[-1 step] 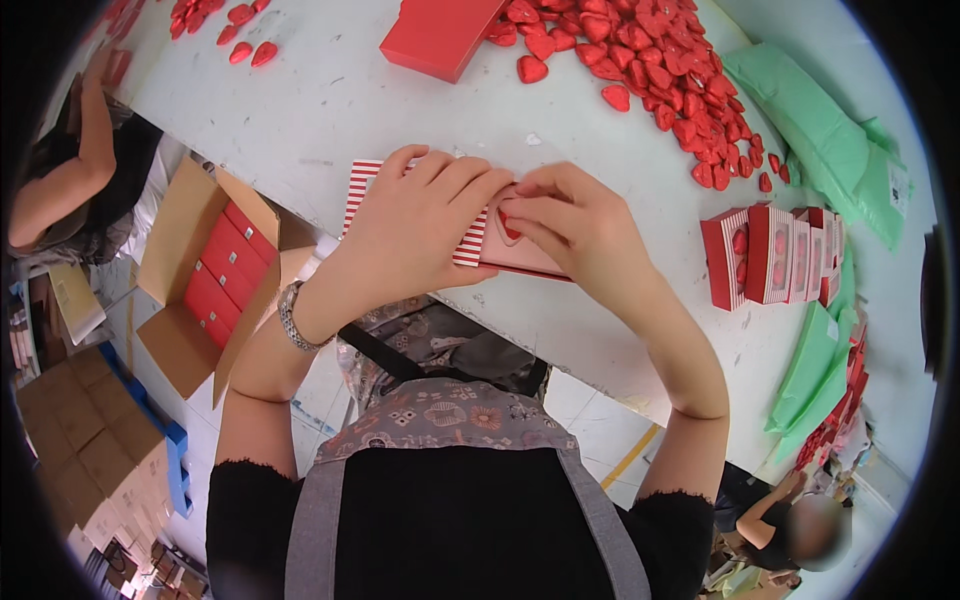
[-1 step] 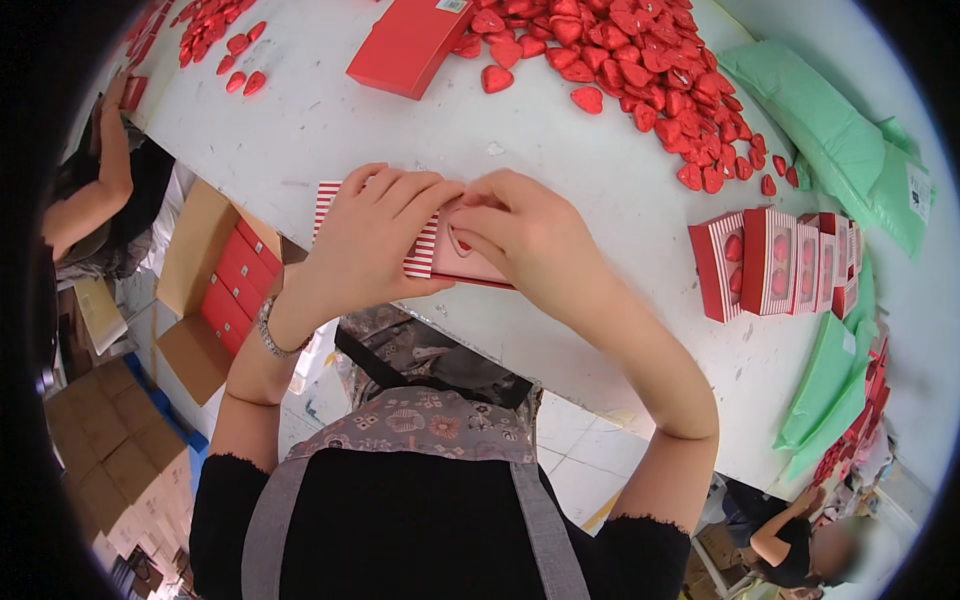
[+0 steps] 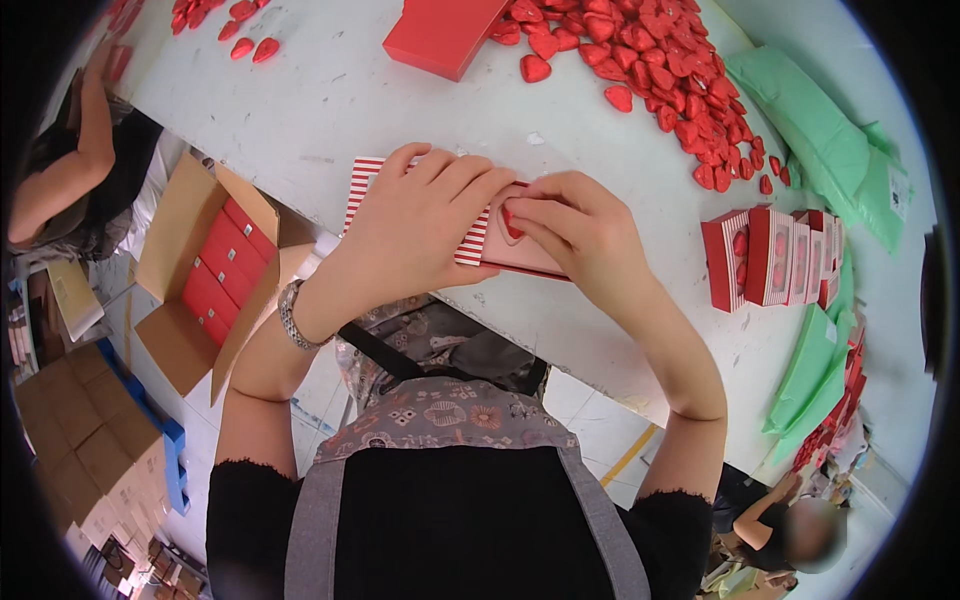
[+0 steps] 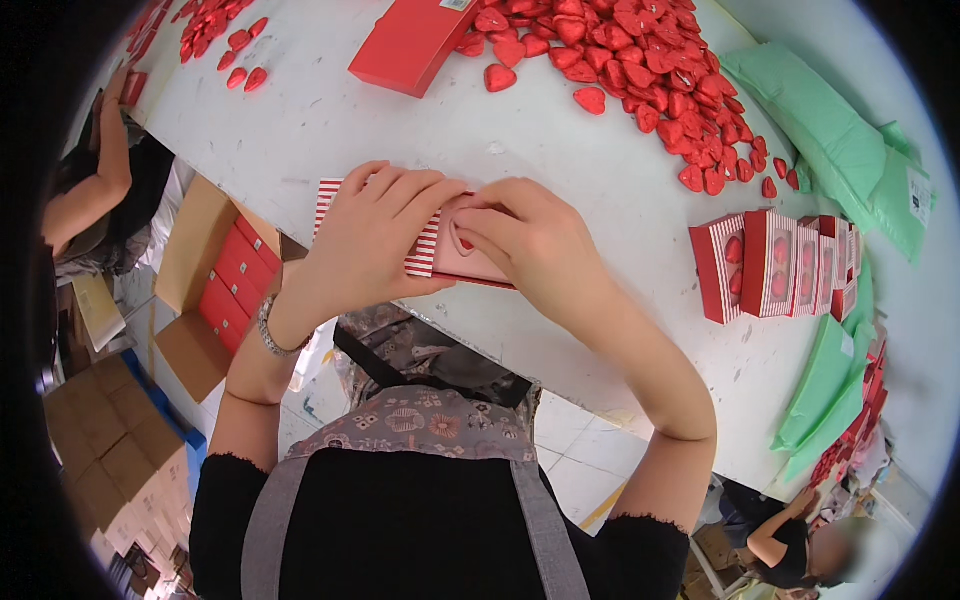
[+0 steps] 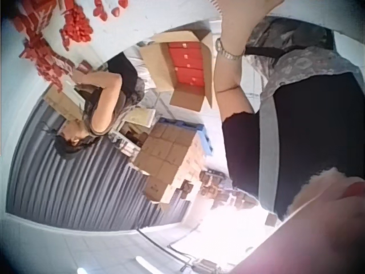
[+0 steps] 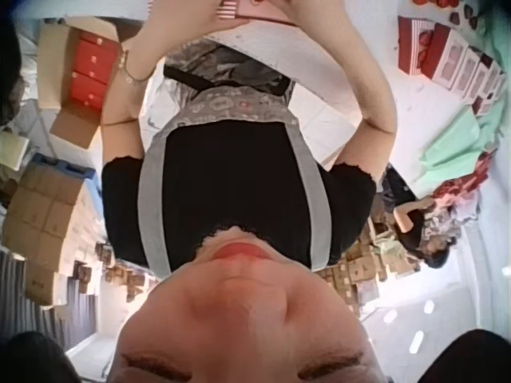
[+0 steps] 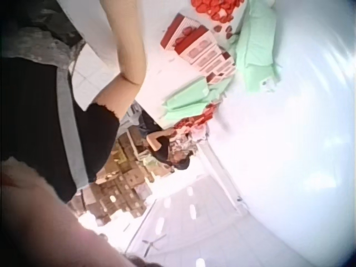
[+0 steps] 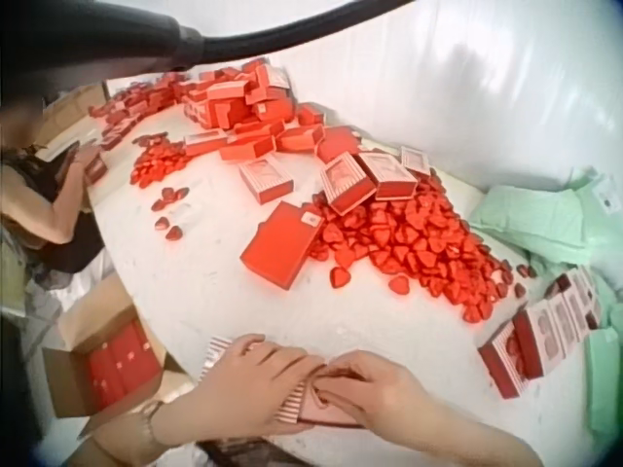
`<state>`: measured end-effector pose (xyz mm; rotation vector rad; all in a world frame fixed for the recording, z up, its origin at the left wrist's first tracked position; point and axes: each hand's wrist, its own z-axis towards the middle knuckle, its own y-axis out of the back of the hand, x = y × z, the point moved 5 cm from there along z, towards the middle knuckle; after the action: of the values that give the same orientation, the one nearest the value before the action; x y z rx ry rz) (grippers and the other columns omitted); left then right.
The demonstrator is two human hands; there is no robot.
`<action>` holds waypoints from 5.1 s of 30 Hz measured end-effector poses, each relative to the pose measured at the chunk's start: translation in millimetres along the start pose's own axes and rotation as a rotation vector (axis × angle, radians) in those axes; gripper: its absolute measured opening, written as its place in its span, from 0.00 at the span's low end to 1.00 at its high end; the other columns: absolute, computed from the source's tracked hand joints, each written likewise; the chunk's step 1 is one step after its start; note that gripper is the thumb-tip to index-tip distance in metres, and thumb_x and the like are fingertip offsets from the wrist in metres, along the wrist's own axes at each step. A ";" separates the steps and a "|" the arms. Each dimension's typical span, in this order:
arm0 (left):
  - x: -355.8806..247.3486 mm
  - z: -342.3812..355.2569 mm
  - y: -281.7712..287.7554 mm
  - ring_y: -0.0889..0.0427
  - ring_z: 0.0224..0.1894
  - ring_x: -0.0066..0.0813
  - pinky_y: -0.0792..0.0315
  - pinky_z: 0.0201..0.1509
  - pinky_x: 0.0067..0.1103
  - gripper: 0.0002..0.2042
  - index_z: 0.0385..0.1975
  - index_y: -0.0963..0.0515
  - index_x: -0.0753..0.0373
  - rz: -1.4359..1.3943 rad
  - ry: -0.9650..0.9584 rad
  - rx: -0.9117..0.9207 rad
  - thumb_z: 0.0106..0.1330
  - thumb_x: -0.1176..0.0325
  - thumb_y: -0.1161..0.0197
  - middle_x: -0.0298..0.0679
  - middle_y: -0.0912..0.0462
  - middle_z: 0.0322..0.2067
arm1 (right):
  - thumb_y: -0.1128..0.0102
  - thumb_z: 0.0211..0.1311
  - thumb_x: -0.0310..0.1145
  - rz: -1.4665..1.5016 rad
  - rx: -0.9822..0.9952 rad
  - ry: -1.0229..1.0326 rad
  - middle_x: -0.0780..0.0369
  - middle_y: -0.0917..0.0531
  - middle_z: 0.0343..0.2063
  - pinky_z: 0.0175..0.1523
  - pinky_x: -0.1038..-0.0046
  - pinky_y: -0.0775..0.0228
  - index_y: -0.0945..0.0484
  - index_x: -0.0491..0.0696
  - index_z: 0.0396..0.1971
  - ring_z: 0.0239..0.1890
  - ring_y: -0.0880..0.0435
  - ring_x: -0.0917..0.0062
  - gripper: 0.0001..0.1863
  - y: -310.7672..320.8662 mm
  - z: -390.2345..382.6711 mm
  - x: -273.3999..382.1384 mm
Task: The person places red heart-shaped items into small red and white striped boxes, closes them, and stacks them into a larger cardboard box. The process is repeated continuously with items taken from a pile on the table.
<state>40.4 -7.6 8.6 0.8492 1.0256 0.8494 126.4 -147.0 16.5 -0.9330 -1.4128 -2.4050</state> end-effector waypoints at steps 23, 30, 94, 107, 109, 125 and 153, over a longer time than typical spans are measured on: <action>-0.6 0.8 1.9 0.28 0.51 0.40 0.39 0.62 0.38 0.40 0.56 0.30 0.60 -0.012 0.025 0.021 0.38 0.53 0.23 0.39 0.26 0.50 | 0.35 0.55 0.29 0.045 -0.061 -0.422 0.61 0.16 0.31 0.33 0.71 0.28 0.18 0.47 0.34 0.27 0.20 0.68 0.07 60.8 10.2 -34.6; -0.9 0.4 0.6 0.28 0.52 0.39 0.40 0.62 0.37 0.40 0.56 0.31 0.60 -0.006 0.012 0.027 0.39 0.54 0.23 0.39 0.26 0.51 | 0.32 0.50 0.26 -0.055 0.372 -0.163 0.62 0.18 0.30 0.34 0.73 0.28 0.18 0.45 0.34 0.26 0.21 0.73 0.09 35.1 12.8 -2.5; -26.6 37.3 -9.2 0.37 0.65 0.50 0.37 0.66 0.35 0.44 0.61 0.38 0.70 -0.296 -0.079 0.186 0.43 0.62 0.23 0.51 0.36 0.61 | 0.19 0.34 0.44 -0.138 -0.015 -0.178 0.49 0.32 0.57 0.60 0.59 0.35 0.39 0.43 0.66 0.57 0.31 0.55 0.55 -0.1 -82.3 -8.3; 51.7 63.1 24.2 0.41 0.69 0.46 0.43 0.70 0.33 0.41 0.67 0.42 0.65 -0.286 0.163 -0.429 0.54 0.63 0.29 0.50 0.43 0.68 | 0.24 0.40 0.29 -0.321 -0.405 -0.520 0.55 0.30 0.55 0.58 0.67 0.33 0.35 0.43 0.64 0.56 0.29 0.62 0.46 108.9 -134.3 2.6; 88.8 84.0 18.9 0.38 0.67 0.48 0.41 0.69 0.33 0.41 0.67 0.41 0.66 0.199 0.401 -0.328 0.55 0.58 0.30 0.50 0.40 0.67 | 0.26 0.45 0.31 -0.396 -0.447 -0.627 0.52 0.29 0.53 0.58 0.64 0.33 0.33 0.41 0.62 0.55 0.30 0.60 0.41 139.3 -161.1 -18.6; 31.4 -7.6 -14.6 0.20 0.50 0.33 0.20 0.46 0.26 0.26 0.56 0.30 0.68 -1.948 1.079 0.410 0.68 0.51 0.43 0.45 0.22 0.51 | 0.21 0.33 0.38 -0.260 0.049 0.010 0.54 0.31 0.59 0.60 0.56 0.37 0.35 0.52 0.65 0.59 0.30 0.56 0.52 23.6 -22.7 11.0; 18.0 40.0 30.5 0.32 0.66 0.35 0.36 0.67 0.32 0.23 0.61 0.37 0.64 -0.850 0.301 -0.401 0.65 0.80 0.43 0.42 0.31 0.62 | 0.23 0.47 0.37 0.186 -0.197 -0.385 0.54 0.24 0.50 0.49 0.67 0.23 0.43 0.45 0.68 0.51 0.20 0.69 0.50 30.5 -1.8 -27.0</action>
<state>77.4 13.6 40.7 -0.0921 1.2738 0.4173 160.9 -168.2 21.2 -1.5704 -1.1423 -2.3402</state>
